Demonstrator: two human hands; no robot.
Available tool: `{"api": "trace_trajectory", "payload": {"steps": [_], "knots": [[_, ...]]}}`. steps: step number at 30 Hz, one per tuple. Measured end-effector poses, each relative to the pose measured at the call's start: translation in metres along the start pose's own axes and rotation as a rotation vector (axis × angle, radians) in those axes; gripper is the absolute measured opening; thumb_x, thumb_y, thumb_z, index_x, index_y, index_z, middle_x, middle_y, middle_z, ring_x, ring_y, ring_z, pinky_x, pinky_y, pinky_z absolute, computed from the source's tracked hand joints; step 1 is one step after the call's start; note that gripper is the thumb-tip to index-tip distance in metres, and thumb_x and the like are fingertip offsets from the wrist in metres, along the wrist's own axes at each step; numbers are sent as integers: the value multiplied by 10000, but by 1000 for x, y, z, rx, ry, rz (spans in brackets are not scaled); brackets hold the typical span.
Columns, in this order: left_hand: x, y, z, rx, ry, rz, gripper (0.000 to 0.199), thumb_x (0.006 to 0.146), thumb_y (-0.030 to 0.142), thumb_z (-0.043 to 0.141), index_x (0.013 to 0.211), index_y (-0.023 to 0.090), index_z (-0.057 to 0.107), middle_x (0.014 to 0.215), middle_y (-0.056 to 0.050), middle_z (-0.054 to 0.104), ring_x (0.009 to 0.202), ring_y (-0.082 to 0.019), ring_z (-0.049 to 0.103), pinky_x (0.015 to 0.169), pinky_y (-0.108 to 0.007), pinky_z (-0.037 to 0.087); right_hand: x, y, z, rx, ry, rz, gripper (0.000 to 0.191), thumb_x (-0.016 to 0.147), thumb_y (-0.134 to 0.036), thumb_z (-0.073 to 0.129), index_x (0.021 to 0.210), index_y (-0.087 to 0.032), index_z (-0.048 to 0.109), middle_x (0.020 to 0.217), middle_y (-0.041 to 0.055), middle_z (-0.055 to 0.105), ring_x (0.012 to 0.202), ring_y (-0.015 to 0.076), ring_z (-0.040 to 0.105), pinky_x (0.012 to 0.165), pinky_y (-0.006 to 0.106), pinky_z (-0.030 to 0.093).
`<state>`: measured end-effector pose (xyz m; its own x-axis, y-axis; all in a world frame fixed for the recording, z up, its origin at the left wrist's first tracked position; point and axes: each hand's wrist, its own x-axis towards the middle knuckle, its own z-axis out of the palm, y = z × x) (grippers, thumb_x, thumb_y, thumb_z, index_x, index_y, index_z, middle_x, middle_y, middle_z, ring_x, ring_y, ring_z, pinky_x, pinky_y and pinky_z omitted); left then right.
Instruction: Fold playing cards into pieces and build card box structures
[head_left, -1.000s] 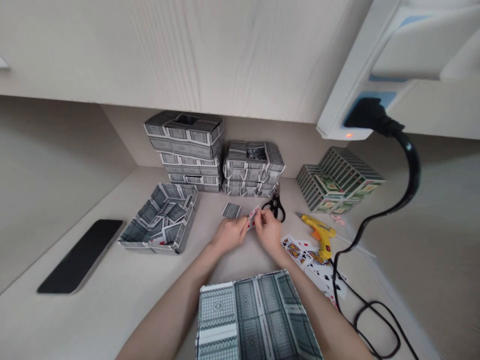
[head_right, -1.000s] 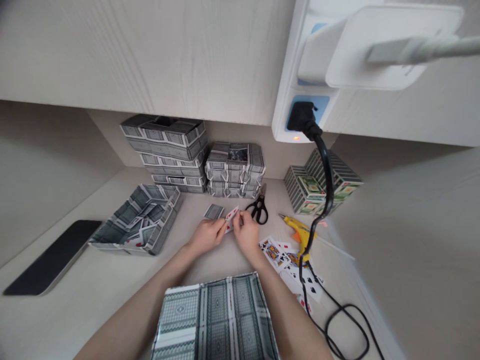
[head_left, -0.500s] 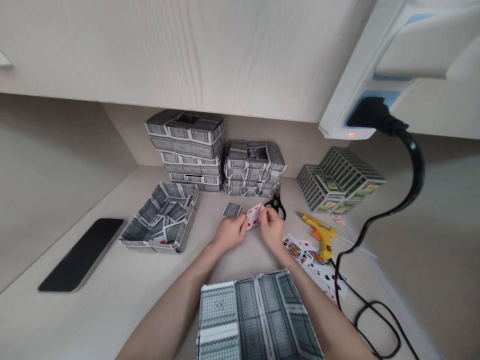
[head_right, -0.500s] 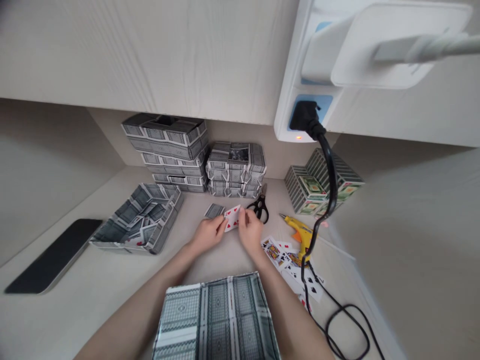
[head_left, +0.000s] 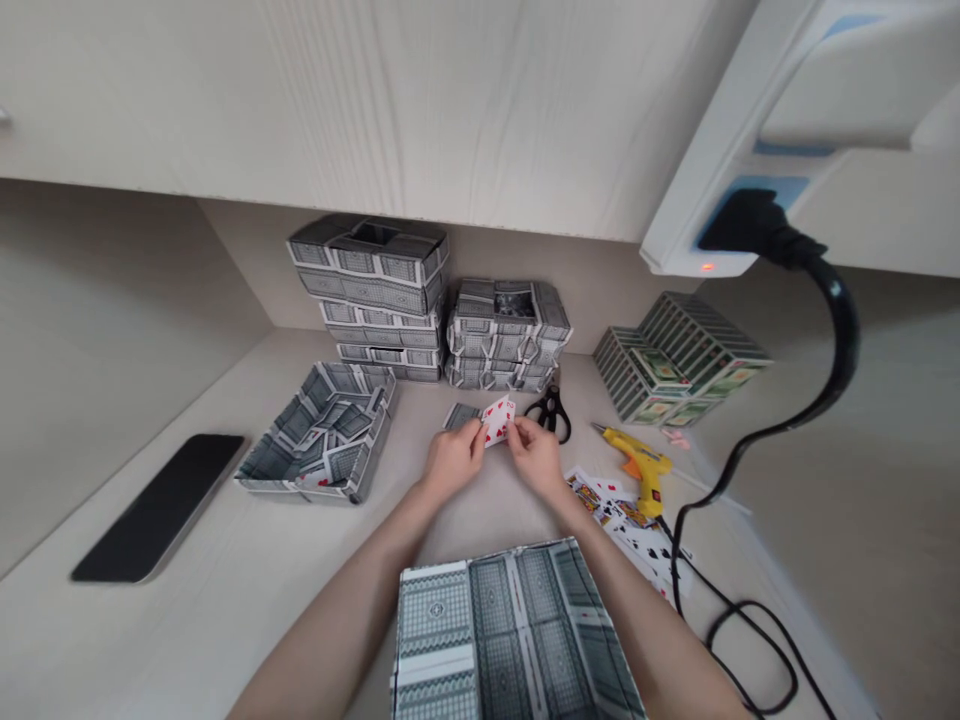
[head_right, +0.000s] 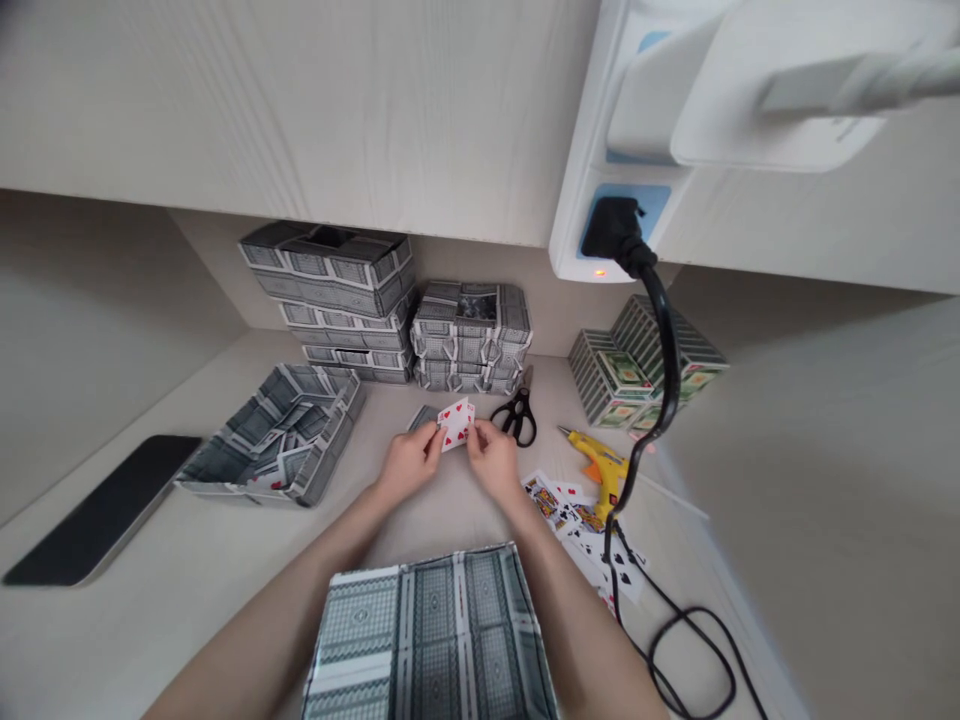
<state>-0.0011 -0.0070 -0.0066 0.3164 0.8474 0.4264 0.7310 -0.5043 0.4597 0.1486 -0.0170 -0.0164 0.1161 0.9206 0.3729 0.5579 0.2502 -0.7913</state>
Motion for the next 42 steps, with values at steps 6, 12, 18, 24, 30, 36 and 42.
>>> {"api": "trace_trajectory", "payload": {"steps": [6, 12, 18, 24, 30, 36, 42], "knots": [[-4, 3, -1, 24, 17, 120, 283, 850, 309, 355, 660, 181, 521, 501, -18, 534, 452, -121, 486, 481, -237, 268, -6, -5, -1, -456, 85, -93, 257, 807, -291, 395, 819, -161, 616, 619, 61, 631, 482, 153, 553, 493, 235, 367], [-5, 6, 1, 92, 160, 150, 269, 848, 273, 369, 668, 166, 538, 482, -12, 536, 439, -108, 497, 468, -228, 282, -5, -9, -2, -267, 96, -97, 254, 805, -290, 396, 849, -165, 613, 704, 59, 664, 587, 154, 602, 565, 234, 428], [-3, 3, 0, 69, 170, 104, 272, 841, 284, 387, 624, 171, 505, 466, 5, 517, 415, -94, 471, 452, -209, 282, 1, -6, -6, -110, 37, -56, 255, 791, -314, 416, 730, -177, 622, 646, 35, 654, 559, 149, 585, 542, 232, 428], [-3, 3, -1, -27, 89, 75, 284, 837, 300, 386, 602, 174, 486, 457, 15, 480, 400, -83, 415, 448, -200, 267, 0, -5, -5, -266, 15, -87, 257, 803, -304, 411, 703, -170, 606, 656, 48, 650, 573, 142, 575, 543, 220, 383], [-4, 7, 1, -90, -10, 66, 290, 831, 313, 379, 601, 173, 488, 452, 13, 462, 395, -85, 390, 445, -207, 251, -5, -9, -1, -556, 66, -56, 238, 795, -292, 434, 657, -161, 577, 600, 55, 618, 531, 148, 545, 503, 227, 306], [0, 2, 3, -74, -6, -5, 304, 837, 329, 361, 610, 173, 492, 463, 11, 464, 408, -90, 391, 451, -208, 245, -2, -9, -3, -369, 47, -101, 240, 820, -250, 373, 789, -168, 597, 690, 54, 645, 583, 144, 566, 551, 219, 359], [-1, 3, 1, -98, -46, 12, 321, 838, 329, 360, 589, 172, 486, 454, 18, 459, 400, -83, 378, 453, -206, 250, -3, -8, -1, -398, 54, -79, 256, 820, -250, 366, 828, -159, 605, 709, 67, 659, 591, 160, 587, 547, 226, 369]]}}
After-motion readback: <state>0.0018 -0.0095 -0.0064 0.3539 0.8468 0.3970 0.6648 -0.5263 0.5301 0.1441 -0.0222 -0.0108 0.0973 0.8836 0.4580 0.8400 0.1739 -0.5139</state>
